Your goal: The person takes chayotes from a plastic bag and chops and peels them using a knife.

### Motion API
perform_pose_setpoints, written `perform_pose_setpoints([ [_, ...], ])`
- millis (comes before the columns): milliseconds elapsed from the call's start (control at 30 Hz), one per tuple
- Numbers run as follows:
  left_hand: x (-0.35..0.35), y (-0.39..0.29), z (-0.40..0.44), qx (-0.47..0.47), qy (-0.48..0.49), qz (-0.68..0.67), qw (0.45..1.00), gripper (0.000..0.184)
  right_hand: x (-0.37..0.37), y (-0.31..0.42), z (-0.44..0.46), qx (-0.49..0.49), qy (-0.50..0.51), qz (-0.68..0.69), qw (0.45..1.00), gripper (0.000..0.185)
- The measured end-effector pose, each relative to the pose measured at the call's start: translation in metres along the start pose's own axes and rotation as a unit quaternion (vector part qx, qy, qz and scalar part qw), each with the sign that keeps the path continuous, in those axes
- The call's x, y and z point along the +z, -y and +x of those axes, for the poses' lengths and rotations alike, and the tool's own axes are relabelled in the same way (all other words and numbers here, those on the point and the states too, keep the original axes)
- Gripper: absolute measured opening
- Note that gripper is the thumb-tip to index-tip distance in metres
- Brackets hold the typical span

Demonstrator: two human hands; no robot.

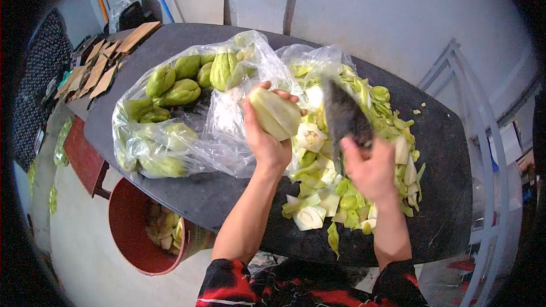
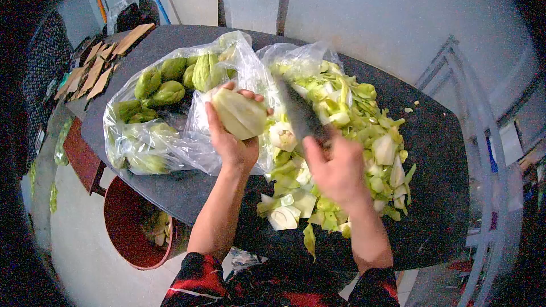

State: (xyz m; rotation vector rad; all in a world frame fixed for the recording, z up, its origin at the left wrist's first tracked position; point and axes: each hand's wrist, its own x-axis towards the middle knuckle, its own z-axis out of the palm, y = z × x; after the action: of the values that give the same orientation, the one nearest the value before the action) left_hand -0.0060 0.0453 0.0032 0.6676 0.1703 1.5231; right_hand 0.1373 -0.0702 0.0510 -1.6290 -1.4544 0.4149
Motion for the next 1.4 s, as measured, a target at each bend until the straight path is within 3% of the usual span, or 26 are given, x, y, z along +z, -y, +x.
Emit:
perform_pose_setpoints([
  [33,0.0,-0.001,0.0,0.046,-0.027,-0.035,0.998,0.057,0.01,0.001,-0.01,-0.001,-0.002,0.001,1.0,0.016],
  [100,-0.001,-0.002,-0.001,0.066,-0.024,-0.031,0.997,0.057,0.035,0.002,-0.025,-0.268,-0.017,-0.125,0.955,0.019],
  [200,-0.007,0.001,0.0,0.143,0.008,0.001,0.99,0.05,0.044,0.022,-0.035,-0.32,0.001,-0.2,0.926,0.022],
  [367,-0.009,0.006,0.0,0.166,0.045,-0.035,0.985,0.05,0.055,0.021,-0.034,-0.314,-0.004,-0.242,0.918,0.018],
  [433,0.0,-0.003,-0.006,0.172,0.017,0.038,0.984,0.051,0.058,0.019,-0.031,-0.303,-0.012,-0.237,0.923,0.018],
  [567,0.0,0.0,-0.01,0.14,0.033,0.035,0.989,0.053,0.056,0.015,-0.025,-0.297,-0.003,-0.237,0.925,0.016],
  [900,0.003,0.002,-0.01,0.109,0.016,-0.049,0.993,0.051,0.057,0.015,-0.024,-0.302,-0.007,-0.26,0.917,0.015],
  [1000,0.001,0.005,-0.011,0.153,0.043,0.028,0.987,0.051,0.058,0.018,-0.024,-0.302,-0.013,-0.269,0.915,0.015],
  [1233,-0.002,0.012,-0.011,0.131,0.031,-0.003,0.991,0.051,0.061,0.024,-0.025,-0.236,0.009,-0.26,0.936,0.022],
  [1400,-0.004,0.009,-0.006,0.173,0.051,0.096,0.979,0.051,0.061,0.022,-0.021,-0.244,0.007,-0.216,0.945,0.019],
])
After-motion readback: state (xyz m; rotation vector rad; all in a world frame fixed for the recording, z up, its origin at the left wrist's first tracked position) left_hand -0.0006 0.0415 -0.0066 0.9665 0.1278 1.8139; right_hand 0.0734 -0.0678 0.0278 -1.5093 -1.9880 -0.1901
